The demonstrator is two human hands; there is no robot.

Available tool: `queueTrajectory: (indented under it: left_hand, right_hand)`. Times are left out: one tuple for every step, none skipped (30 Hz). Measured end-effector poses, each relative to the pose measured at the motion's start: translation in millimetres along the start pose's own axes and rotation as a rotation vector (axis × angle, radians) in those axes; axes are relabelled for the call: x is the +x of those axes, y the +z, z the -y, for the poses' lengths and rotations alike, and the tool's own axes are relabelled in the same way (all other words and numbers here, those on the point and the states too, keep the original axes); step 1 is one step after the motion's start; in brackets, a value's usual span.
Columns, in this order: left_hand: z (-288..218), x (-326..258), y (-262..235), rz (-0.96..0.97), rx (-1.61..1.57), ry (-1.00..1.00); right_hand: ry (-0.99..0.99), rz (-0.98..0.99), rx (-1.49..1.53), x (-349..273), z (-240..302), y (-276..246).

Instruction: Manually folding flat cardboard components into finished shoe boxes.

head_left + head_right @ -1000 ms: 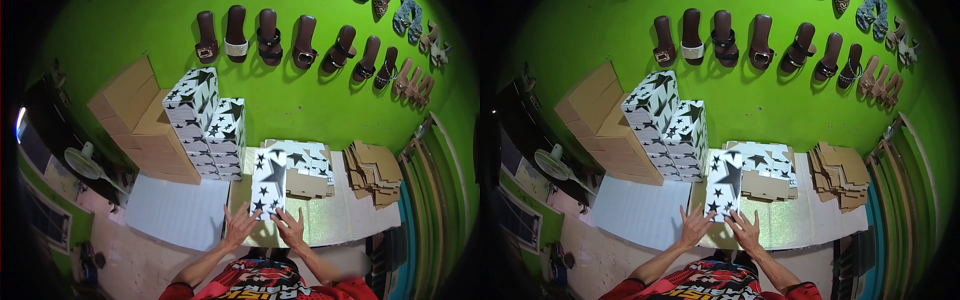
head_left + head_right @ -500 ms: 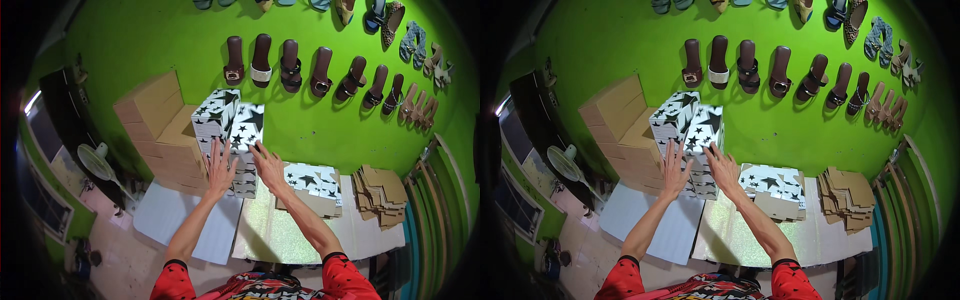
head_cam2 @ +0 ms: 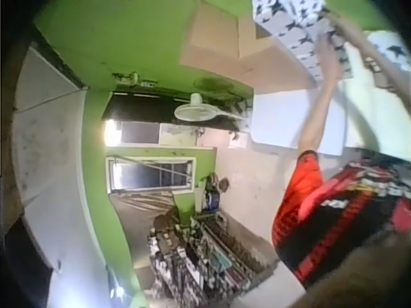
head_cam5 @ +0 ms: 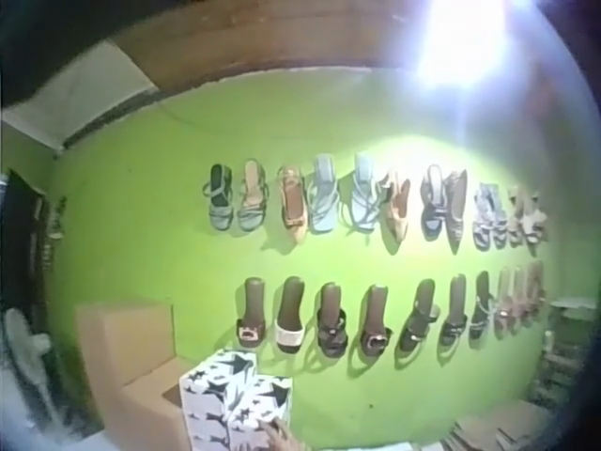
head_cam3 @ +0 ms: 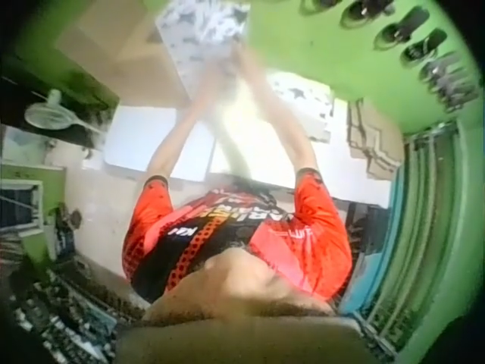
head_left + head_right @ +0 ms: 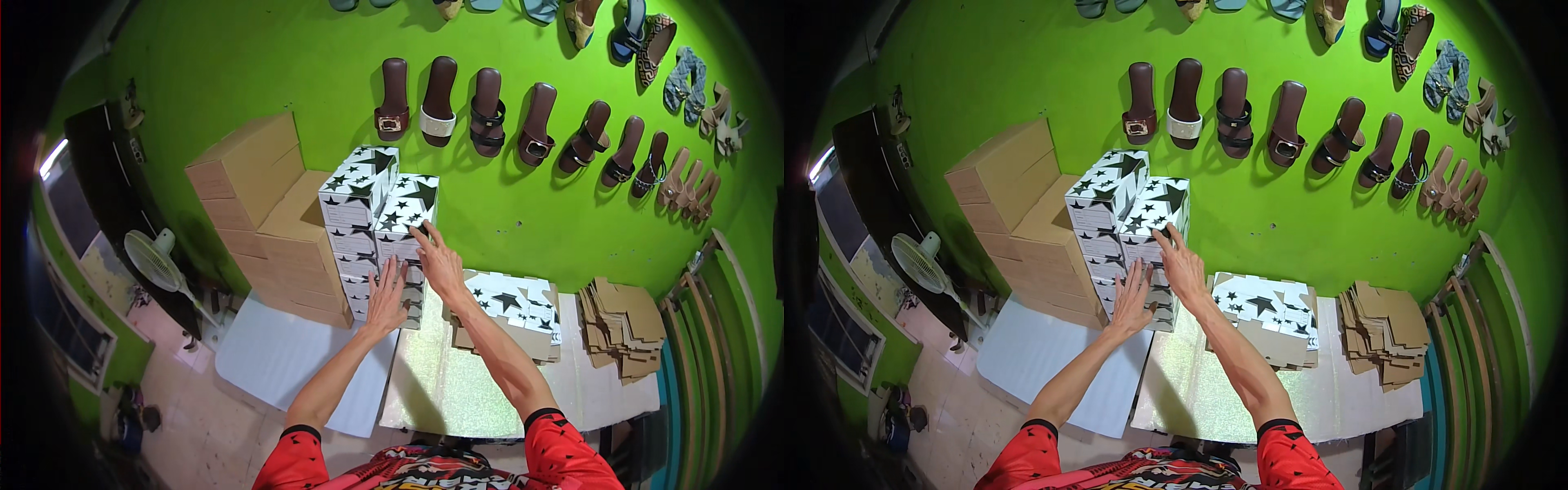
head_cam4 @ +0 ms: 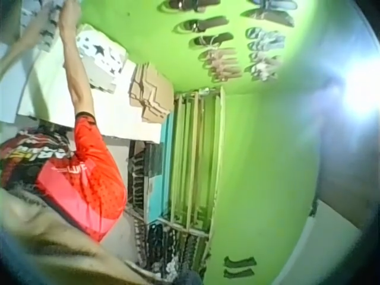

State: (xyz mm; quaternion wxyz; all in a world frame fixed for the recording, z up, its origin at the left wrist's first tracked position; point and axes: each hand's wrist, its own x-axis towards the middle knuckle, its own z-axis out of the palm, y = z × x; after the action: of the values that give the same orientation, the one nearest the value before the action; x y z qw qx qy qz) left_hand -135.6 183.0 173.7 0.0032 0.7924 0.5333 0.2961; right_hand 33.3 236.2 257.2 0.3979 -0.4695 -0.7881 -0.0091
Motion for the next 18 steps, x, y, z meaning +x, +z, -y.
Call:
queueTrajectory:
  left_hand:
    - [2.1,0.1,2.1,0.004,0.026,-0.010]
    - [4.0,-0.6,4.0,0.007,0.025,-0.008]
    - [5.8,-2.0,5.8,-0.022,0.007,-0.002]
    - [4.2,-0.6,6.9,-0.049,-0.015,0.011]
    - [2.1,0.7,8.1,-0.032,-0.007,-0.001]
    - [-0.1,2.0,9.1,-0.024,-0.012,0.012]
    - [0.5,0.2,8.8,-0.022,-0.004,0.000]
    - [0.7,1.6,12.2,-0.020,0.001,0.000]
    - [2.4,1.4,14.1,-0.055,-0.001,0.010]
    - [-4.1,5.9,16.7,-0.027,0.010,-0.001]
    - [-5.3,3.9,15.8,0.002,0.029,-0.025]
    - [-3.1,-1.9,17.8,-0.017,0.051,-0.041]
    - [-3.4,-9.7,19.9,-0.052,0.002,-0.027]
    - [-13.2,-12.0,23.5,-0.082,-0.057,-0.002]
    - [-24.3,-14.5,28.5,-0.024,-0.140,0.023]
    - [-22.7,-24.2,37.5,0.005,-0.136,0.070]
    - [-20.5,-32.6,50.6,0.035,-0.132,0.117]
    - [-19.5,-40.7,65.0,0.101,-0.091,0.142]
  right_hand:
    - [-0.015,-0.008,0.000,0.0,1.2,0.7]
    - [-0.030,-0.016,0.001,-0.1,2.5,1.5]
    - [-0.044,-0.031,0.004,0.1,3.8,2.2]
    - [-0.034,-0.035,-0.001,-0.2,2.1,1.9]
    - [-0.045,-0.043,0.007,-0.6,0.5,1.5]
    - [-0.054,-0.052,0.013,-1.0,-1.4,0.8]
    - [-0.026,-0.015,-0.017,-0.9,3.1,-0.9]
    - [0.002,0.020,-0.019,0.3,3.8,-3.2]
    - [0.032,0.053,-0.022,0.9,5.8,-4.3]
    - [-0.002,-0.010,-0.023,-1.8,-6.7,-2.4]
    - [-0.019,-0.054,0.003,-5.8,-6.5,-1.4]
    - [-0.044,-0.096,0.035,-9.0,-1.1,-1.4]
    - [-0.060,-0.101,0.010,-13.1,3.7,-3.9]
    - [-0.079,-0.171,-0.002,-20.5,-4.6,-6.2]
    - [-0.098,-0.238,-0.016,-31.4,-15.3,-10.5]
    - [-0.050,-0.170,-0.038,-43.0,-15.8,-9.3]
    - [-0.011,-0.132,-0.074,-56.1,-22.0,-8.6]
    - [0.027,-0.093,-0.108,-71.0,-30.0,-9.6]
